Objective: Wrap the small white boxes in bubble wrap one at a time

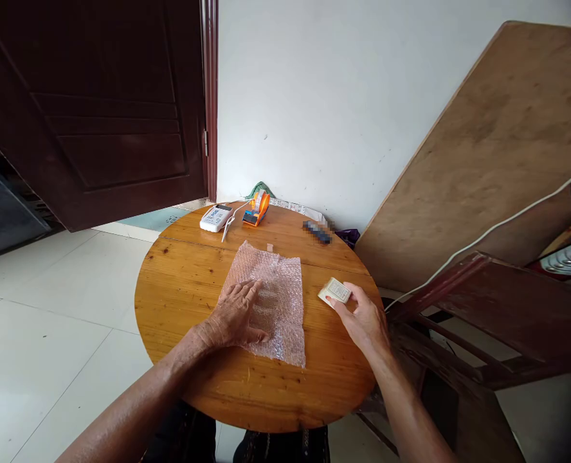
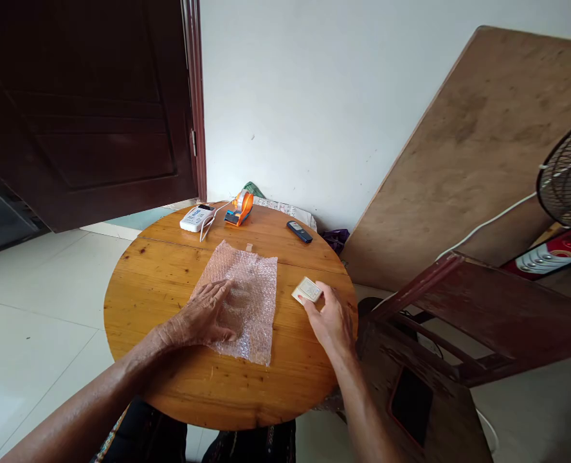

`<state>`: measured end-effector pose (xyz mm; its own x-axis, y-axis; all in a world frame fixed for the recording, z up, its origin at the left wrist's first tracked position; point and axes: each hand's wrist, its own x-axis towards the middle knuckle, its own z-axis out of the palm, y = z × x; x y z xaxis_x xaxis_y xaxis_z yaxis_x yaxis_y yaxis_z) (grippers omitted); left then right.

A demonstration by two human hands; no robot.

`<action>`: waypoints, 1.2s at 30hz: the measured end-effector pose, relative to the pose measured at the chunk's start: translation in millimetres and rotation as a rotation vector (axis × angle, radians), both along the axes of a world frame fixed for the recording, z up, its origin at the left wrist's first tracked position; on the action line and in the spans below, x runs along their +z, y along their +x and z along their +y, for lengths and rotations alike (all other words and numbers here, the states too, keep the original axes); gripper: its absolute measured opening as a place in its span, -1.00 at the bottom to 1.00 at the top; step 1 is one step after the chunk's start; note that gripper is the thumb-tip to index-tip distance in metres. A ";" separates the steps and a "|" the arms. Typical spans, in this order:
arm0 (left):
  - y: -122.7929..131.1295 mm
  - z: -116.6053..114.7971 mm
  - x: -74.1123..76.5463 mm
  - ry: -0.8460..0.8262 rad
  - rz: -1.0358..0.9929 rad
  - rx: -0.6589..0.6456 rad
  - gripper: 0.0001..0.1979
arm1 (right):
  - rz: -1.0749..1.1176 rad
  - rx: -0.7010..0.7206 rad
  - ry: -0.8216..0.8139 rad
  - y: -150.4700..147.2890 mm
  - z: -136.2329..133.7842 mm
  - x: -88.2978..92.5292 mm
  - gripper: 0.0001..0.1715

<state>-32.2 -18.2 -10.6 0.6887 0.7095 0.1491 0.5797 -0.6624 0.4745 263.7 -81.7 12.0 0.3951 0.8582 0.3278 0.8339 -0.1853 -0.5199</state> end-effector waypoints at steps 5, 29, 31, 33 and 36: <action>1.0 1.4 -4.1 0.020 0.000 0.008 0.14 | -0.134 -0.048 0.054 11.1 -12.3 5.3 -0.31; 4.2 43.8 -7.1 0.156 0.168 0.283 -0.12 | -0.294 0.350 -0.101 -76.1 69.7 -21.9 -0.52; 3.4 43.0 -7.6 0.169 0.154 0.304 -0.13 | -0.290 0.324 -0.083 -75.1 68.0 -20.2 -0.57; 2.1 44.1 -5.3 0.172 0.136 0.345 -0.16 | -0.283 0.312 -0.036 -74.9 63.9 -12.8 -0.61; -2.6 49.2 1.9 0.192 0.072 0.382 -0.36 | -0.239 0.292 0.189 -74.6 52.5 7.2 -0.62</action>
<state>-34.8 31.0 -8.7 0.3960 0.8794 0.2644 0.8274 -0.4665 0.3125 189.1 -29.2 19.2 0.0384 0.8387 0.5433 0.9385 0.1564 -0.3078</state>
